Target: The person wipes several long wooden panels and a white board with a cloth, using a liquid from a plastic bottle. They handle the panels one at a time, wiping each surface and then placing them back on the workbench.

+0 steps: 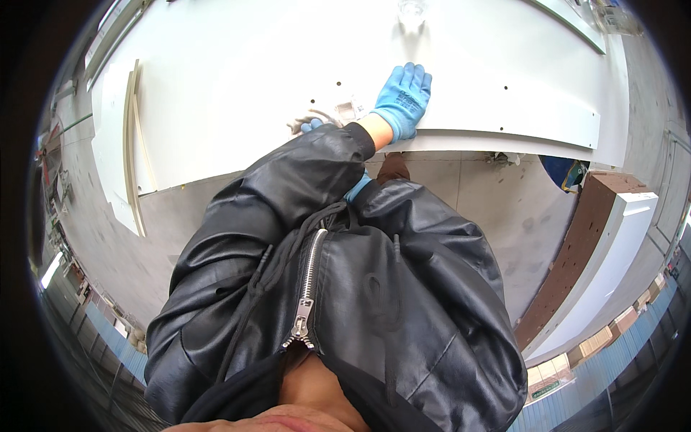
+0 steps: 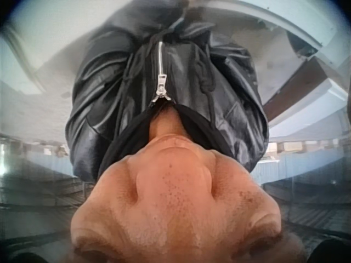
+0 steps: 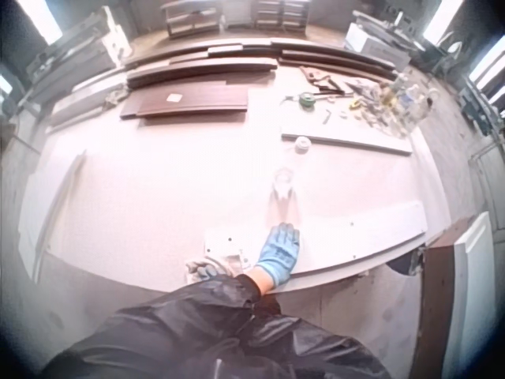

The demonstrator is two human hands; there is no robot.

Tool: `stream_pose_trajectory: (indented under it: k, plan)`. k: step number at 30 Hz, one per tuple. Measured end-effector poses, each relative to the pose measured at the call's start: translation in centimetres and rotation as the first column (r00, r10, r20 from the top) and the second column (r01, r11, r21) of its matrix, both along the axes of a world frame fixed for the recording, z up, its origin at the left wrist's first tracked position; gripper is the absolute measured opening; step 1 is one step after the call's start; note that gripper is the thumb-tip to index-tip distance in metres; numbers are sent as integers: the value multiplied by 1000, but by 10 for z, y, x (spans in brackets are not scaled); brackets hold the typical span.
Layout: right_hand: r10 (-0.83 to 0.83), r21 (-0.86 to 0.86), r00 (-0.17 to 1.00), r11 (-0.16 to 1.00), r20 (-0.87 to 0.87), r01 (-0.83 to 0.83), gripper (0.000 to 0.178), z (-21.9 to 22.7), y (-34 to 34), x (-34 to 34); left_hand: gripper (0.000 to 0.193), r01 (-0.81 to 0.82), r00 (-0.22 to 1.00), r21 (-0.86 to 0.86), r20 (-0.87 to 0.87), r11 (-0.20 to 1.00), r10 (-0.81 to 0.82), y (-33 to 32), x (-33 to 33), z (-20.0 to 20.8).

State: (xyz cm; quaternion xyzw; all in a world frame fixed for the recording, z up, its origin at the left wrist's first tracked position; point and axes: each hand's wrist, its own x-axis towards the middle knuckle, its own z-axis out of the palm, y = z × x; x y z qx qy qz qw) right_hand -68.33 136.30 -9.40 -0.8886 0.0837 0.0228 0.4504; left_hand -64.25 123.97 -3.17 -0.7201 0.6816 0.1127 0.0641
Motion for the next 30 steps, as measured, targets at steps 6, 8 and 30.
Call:
stream_pose_trajectory:
  k: [6, 8, 30]
  plan:
    - [-23, -469, 969, 872, 245, 139, 72, -3, -38, 52, 103, -1, 1000, -19, -1, 1000, 1, 0, 0, 0]
    - [6, -609, 990, 789, 139, 81, 68, -10, -37, 59, 104, 12, 1000, 11, -18, 1000, -12, -2, 2, 1]
    - [18, -453, 967, 886, 253, 101, 45, 45, -112, -120, 87, -96, 733, 272, -632, 957, 254, -29, 52, 15]
